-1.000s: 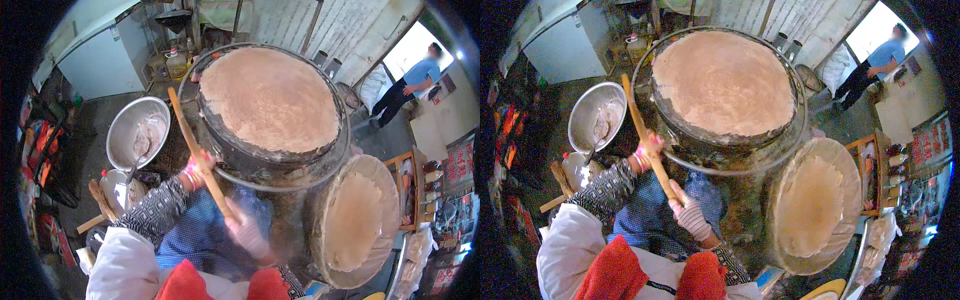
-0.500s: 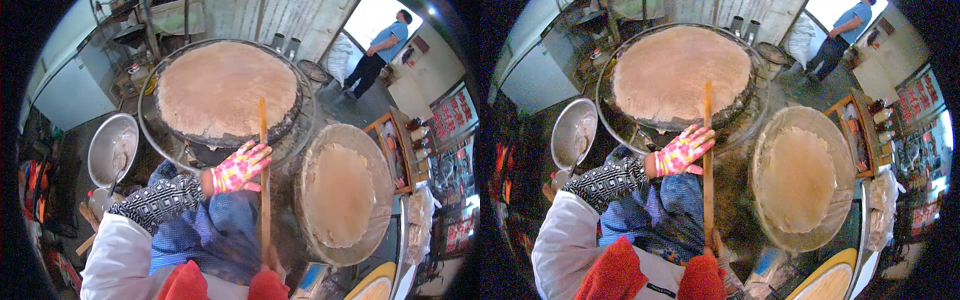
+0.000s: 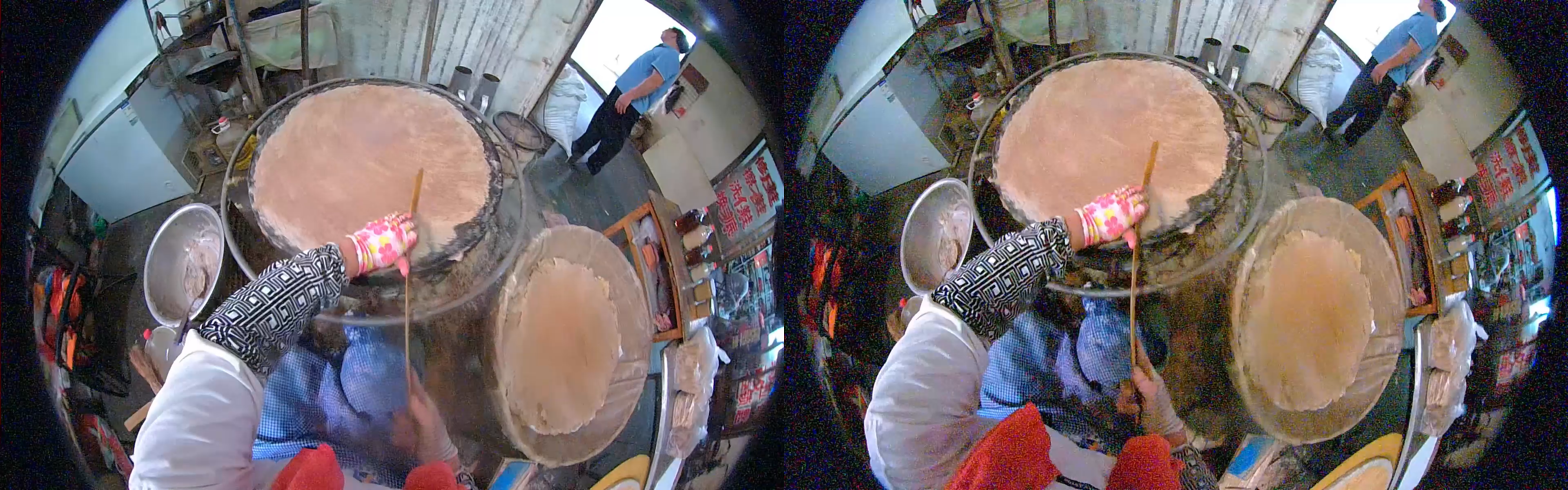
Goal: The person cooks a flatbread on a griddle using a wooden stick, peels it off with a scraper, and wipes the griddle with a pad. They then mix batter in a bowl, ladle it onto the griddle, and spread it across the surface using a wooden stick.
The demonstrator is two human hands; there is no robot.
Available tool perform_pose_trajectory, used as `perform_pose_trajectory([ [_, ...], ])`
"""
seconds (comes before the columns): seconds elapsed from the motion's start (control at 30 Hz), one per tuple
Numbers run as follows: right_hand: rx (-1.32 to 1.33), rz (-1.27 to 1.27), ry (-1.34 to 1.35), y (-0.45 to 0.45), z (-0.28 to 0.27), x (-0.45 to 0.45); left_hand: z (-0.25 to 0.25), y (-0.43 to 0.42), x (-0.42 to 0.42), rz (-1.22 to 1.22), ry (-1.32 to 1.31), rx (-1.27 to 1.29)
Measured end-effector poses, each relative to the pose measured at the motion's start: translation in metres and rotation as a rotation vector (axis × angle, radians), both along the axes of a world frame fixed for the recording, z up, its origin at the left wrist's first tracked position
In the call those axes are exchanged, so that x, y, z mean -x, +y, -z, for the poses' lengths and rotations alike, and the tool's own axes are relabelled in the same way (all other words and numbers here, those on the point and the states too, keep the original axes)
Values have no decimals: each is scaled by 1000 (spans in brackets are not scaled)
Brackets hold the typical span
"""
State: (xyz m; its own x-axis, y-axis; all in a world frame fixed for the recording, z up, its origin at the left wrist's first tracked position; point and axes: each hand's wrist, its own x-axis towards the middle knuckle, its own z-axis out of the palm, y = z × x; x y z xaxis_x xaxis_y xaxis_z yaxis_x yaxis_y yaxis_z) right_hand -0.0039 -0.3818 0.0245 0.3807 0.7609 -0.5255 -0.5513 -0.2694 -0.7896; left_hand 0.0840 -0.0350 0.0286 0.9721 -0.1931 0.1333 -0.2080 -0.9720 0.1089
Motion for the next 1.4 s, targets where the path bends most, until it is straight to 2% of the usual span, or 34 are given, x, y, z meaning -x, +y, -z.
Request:
perform_pose_trajectory([
  [0.07,-72,5,180,32,-17,-18,1,30,-6,-88,15,49],
  [0.17,-161,-35,214,69,-30,-35,-13,61,-1,-204,46,135],
  [0.2,-155,-17,333,77,-37,-38,-18,70,5,-231,61,167],
  [0.23,-148,2,453,85,-40,-40,-2,88,7,-171,-48,133],
  [0.27,-141,-10,454,92,-38,-42,14,102,13,-184,-48,136],
  [0.33,-112,-74,308,104,-34,-42,16,113,33,-196,-246,98],
  [0.47,-33,-209,163,121,-40,-38,20,133,82,-296,-174,56],
  [0.6,-80,-321,-172,132,-31,-22,19,136,136,-358,-178,17],
  [0.63,-52,-346,-129,131,-31,-16,16,131,152,-337,-274,-18],
  [0.67,-24,-369,-87,129,-28,-9,16,129,170,-382,-183,-51],
  [0.77,-220,-326,-696,105,14,16,11,95,220,-484,-161,-116],
  [0.87,-173,-254,-831,54,13,37,2,44,230,-501,-124,-104],
  [0.93,-127,-226,-881,9,7,52,-11,7,193,-330,-318,42],
  [1.0,189,10,-728,-29,0,65,-20,-22,133,-89,-400,226],
  [1.07,239,145,-452,-49,-3,69,-4,-52,66,91,-450,308],
  [1.13,157,229,-127,-56,2,63,32,-75,10,127,-94,70],
  [1.3,-333,280,736,-53,35,44,39,-41,8,124,-144,110],
  [1.37,-478,188,915,-39,40,34,22,-25,13,20,-69,110],
  [1.4,-380,202,855,-27,26,30,23,-15,16,2,-74,109],
])
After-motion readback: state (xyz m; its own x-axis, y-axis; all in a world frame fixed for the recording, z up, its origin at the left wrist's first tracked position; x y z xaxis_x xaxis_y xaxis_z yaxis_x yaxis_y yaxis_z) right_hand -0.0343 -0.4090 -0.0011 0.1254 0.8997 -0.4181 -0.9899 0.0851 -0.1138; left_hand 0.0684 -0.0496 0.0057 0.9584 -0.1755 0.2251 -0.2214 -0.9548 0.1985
